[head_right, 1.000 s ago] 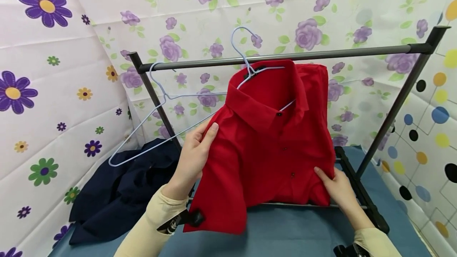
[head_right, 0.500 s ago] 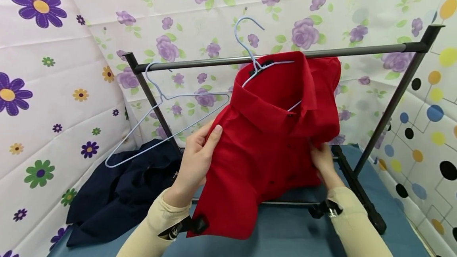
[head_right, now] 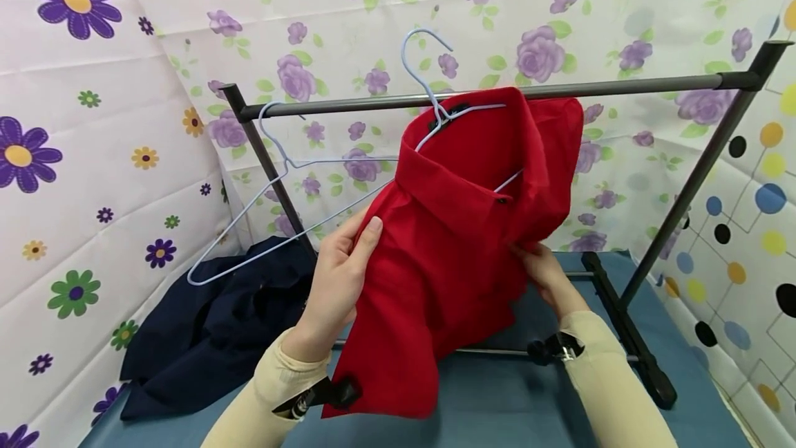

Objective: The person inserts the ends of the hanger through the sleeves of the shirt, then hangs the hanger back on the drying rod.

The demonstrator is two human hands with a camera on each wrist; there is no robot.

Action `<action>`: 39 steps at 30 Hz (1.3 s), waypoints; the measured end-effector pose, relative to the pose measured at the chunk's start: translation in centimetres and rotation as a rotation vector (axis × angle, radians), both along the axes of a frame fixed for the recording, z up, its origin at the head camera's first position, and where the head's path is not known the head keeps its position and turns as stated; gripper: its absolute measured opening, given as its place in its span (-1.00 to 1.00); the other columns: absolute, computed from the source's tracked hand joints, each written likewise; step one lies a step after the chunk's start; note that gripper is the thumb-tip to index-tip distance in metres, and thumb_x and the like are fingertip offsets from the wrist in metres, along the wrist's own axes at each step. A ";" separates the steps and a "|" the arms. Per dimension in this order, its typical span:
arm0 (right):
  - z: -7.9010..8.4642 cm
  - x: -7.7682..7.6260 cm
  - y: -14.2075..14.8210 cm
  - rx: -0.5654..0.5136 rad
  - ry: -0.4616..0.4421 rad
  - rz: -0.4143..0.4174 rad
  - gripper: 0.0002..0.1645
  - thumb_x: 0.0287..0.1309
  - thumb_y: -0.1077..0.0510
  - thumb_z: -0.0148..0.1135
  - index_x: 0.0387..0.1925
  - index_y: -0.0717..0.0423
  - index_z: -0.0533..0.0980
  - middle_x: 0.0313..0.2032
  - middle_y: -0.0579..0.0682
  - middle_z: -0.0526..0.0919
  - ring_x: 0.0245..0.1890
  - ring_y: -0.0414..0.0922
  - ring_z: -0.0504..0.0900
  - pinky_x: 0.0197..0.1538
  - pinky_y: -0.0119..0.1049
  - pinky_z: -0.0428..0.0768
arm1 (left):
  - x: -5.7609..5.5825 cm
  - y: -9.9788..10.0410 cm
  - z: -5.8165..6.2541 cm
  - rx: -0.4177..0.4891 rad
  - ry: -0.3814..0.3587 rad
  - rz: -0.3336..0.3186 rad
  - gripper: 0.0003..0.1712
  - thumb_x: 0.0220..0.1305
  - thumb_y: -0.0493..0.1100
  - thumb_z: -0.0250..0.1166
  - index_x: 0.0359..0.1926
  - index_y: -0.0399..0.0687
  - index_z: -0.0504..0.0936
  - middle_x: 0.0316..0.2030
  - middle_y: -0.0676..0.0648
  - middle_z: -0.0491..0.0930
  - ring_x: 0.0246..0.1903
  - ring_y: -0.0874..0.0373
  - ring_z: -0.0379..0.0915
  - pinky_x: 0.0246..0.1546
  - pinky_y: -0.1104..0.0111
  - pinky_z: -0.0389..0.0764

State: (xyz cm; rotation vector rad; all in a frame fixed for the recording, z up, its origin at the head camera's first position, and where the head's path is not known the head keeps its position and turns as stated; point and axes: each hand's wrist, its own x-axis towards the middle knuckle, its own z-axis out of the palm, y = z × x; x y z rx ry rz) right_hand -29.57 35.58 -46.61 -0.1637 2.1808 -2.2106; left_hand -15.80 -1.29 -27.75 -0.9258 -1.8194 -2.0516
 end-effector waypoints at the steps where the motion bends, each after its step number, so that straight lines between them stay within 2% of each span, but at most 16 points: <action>1: 0.7 1.2 0.1 0.098 -0.064 -0.054 -0.34 0.48 -0.11 0.10 0.34 0.28 0.30 -0.03 0.06 0.59 -0.25 -0.34 0.57 -0.20 -0.38 0.59 | -0.1 0.1 -0.1 -0.002 0.000 0.003 -0.57 0.56 -0.14 0.10 0.35 -0.11 0.51 0.15 -0.12 0.60 0.02 -0.01 0.58 0.02 0.19 0.63; 3: 0.6 2.4 1.5 0.209 -0.122 -0.086 -0.12 0.48 -0.18 0.06 0.51 0.33 0.10 0.23 0.21 0.46 -0.17 -0.41 0.55 -0.11 -0.43 0.60 | -0.4 0.4 -0.4 -0.004 -0.013 0.010 -0.57 0.56 -0.14 0.10 0.36 -0.10 0.51 0.17 -0.10 0.58 0.05 0.01 0.57 0.04 0.21 0.62; 5: 0.5 3.3 2.6 0.268 -0.147 -0.119 -0.06 0.49 -0.18 0.05 0.54 0.35 -0.01 0.34 0.26 0.33 -0.15 -0.47 0.52 -0.05 -0.44 0.59 | -0.7 0.8 -0.8 -0.001 -0.029 0.015 -0.56 0.56 -0.15 0.10 0.37 -0.09 0.50 0.19 -0.10 0.57 0.07 0.02 0.57 0.05 0.22 0.62; 7: 0.3 4.0 3.9 0.274 -0.142 -0.151 -0.12 0.50 -0.12 0.06 0.52 0.37 0.03 0.23 0.17 0.46 -0.17 -0.49 0.54 0.00 -0.38 0.61 | -0.8 1.1 -1.3 0.008 -0.045 0.015 -0.56 0.56 -0.15 0.10 0.37 -0.09 0.50 0.20 -0.10 0.57 0.07 0.02 0.57 0.05 0.22 0.62; 9: 0.2 4.7 5.0 0.251 -0.131 -0.177 -0.20 0.49 -0.07 0.09 0.47 0.37 0.13 0.03 -0.06 0.59 -0.18 -0.47 0.59 0.03 -0.33 0.62 | -0.8 1.6 -1.7 0.020 -0.051 0.001 -0.56 0.56 -0.16 0.10 0.38 -0.10 0.49 0.22 -0.10 0.56 0.09 0.00 0.57 0.06 0.20 0.61; 12: 0.1 5.5 6.3 0.197 -0.131 -0.188 -0.31 0.47 -0.08 0.14 0.41 0.24 0.27 -0.17 -0.41 0.57 -0.16 -0.43 0.63 0.06 -0.29 0.62 | -0.7 2.4 -2.2 0.030 -0.054 0.004 -0.56 0.56 -0.16 0.11 0.37 -0.11 0.49 0.22 -0.09 0.56 0.09 0.00 0.57 0.06 0.20 0.61; 16: 0.1 6.4 7.6 0.138 -0.132 -0.184 -0.48 0.41 -0.13 0.20 0.27 -0.02 0.45 -0.18 -0.45 0.63 -0.14 -0.38 0.66 0.03 -0.32 0.64 | -0.6 3.6 -2.7 0.017 -0.062 0.033 -0.55 0.55 -0.14 0.12 0.37 -0.13 0.49 0.24 -0.05 0.55 0.12 0.06 0.56 0.09 0.25 0.59; 18: 0.1 6.6 7.9 0.129 -0.127 -0.182 -0.49 0.40 -0.17 0.19 0.25 -0.06 0.46 -0.18 -0.43 0.64 -0.13 -0.37 0.66 0.01 -0.32 0.64 | -0.6 4.2 -3.0 0.010 -0.065 0.039 -0.54 0.56 -0.15 0.11 0.38 -0.14 0.47 0.26 -0.03 0.53 0.16 0.09 0.53 0.13 0.26 0.56; 21: 0.2 7.1 7.8 0.116 -0.095 -0.181 -0.35 0.43 -0.25 0.06 0.34 0.04 0.37 -0.18 -0.42 0.62 -0.13 -0.40 0.64 0.01 -0.32 0.64 | -0.5 4.9 -3.4 0.011 -0.076 0.035 -0.54 0.55 -0.16 0.11 0.38 -0.15 0.47 0.28 -0.03 0.52 0.19 0.11 0.51 0.15 0.28 0.54; 23: 0.3 7.4 7.7 0.099 -0.060 -0.190 -0.22 0.46 -0.27 0.00 0.45 0.14 0.24 -0.14 -0.43 0.59 -0.11 -0.42 0.62 0.01 -0.33 0.63 | -0.4 5.4 -3.6 0.019 -0.084 0.021 -0.54 0.56 -0.17 0.11 0.39 -0.15 0.46 0.29 -0.04 0.51 0.21 0.10 0.49 0.17 0.27 0.53; 25: 0.5 7.5 7.5 0.102 -0.013 -0.223 -0.26 0.46 -0.23 0.03 0.43 0.14 0.26 -0.13 -0.43 0.57 -0.13 -0.44 0.61 -0.03 -0.39 0.63 | -0.4 5.7 -3.7 0.032 -0.094 0.008 -0.54 0.56 -0.18 0.11 0.39 -0.16 0.46 0.29 -0.04 0.50 0.23 0.10 0.48 0.18 0.26 0.52; 28: 0.9 7.3 7.3 0.070 0.035 -0.318 -0.58 0.40 -0.08 0.23 0.20 -0.05 0.52 -0.19 -0.43 0.63 -0.24 -0.41 0.64 -0.15 -0.47 0.64 | -0.2 6.2 -3.8 0.050 -0.102 -0.004 -0.55 0.55 -0.20 0.10 0.38 -0.17 0.46 0.29 -0.06 0.51 0.23 0.08 0.48 0.19 0.24 0.51; 30: 1.3 7.2 7.3 0.020 0.061 -0.401 -0.87 0.35 0.03 0.31 -0.10 -0.19 0.63 -0.30 -0.38 0.67 -0.35 -0.39 0.65 -0.26 -0.51 0.63 | 0.0 6.7 -3.7 0.062 -0.098 -0.010 -0.56 0.55 -0.22 0.10 0.37 -0.20 0.47 0.27 -0.08 0.52 0.22 0.07 0.49 0.19 0.24 0.51; 31: 1.6 7.1 7.3 -0.023 0.073 -0.438 -0.92 0.33 0.06 0.33 -0.19 -0.23 0.66 -0.34 -0.36 0.69 -0.39 -0.38 0.66 -0.29 -0.51 0.63 | 0.0 7.0 -3.7 0.065 -0.095 -0.010 -0.56 0.55 -0.22 0.10 0.36 -0.21 0.48 0.26 -0.09 0.53 0.21 0.07 0.49 0.19 0.25 0.51; 36: 2.9 7.1 7.2 -0.216 0.089 -0.615 -0.80 0.34 0.13 0.31 -0.38 -0.25 0.69 -0.46 -0.31 0.69 -0.48 -0.38 0.65 -0.39 -0.52 0.62 | 0.0 8.7 -3.1 0.059 -0.077 0.000 -0.58 0.53 -0.22 0.13 0.33 -0.19 0.53 0.21 -0.08 0.58 0.15 0.12 0.53 0.17 0.31 0.52; 39: 3.3 7.1 6.9 -0.262 0.073 -0.729 -0.79 0.36 0.14 0.27 -0.38 -0.23 0.69 -0.53 -0.31 0.69 -0.54 -0.38 0.65 -0.44 -0.53 0.61 | 0.1 9.9 -2.8 0.033 -0.071 -0.002 -0.58 0.53 -0.18 0.14 0.33 -0.16 0.53 0.22 -0.04 0.57 0.18 0.20 0.50 0.17 0.36 0.50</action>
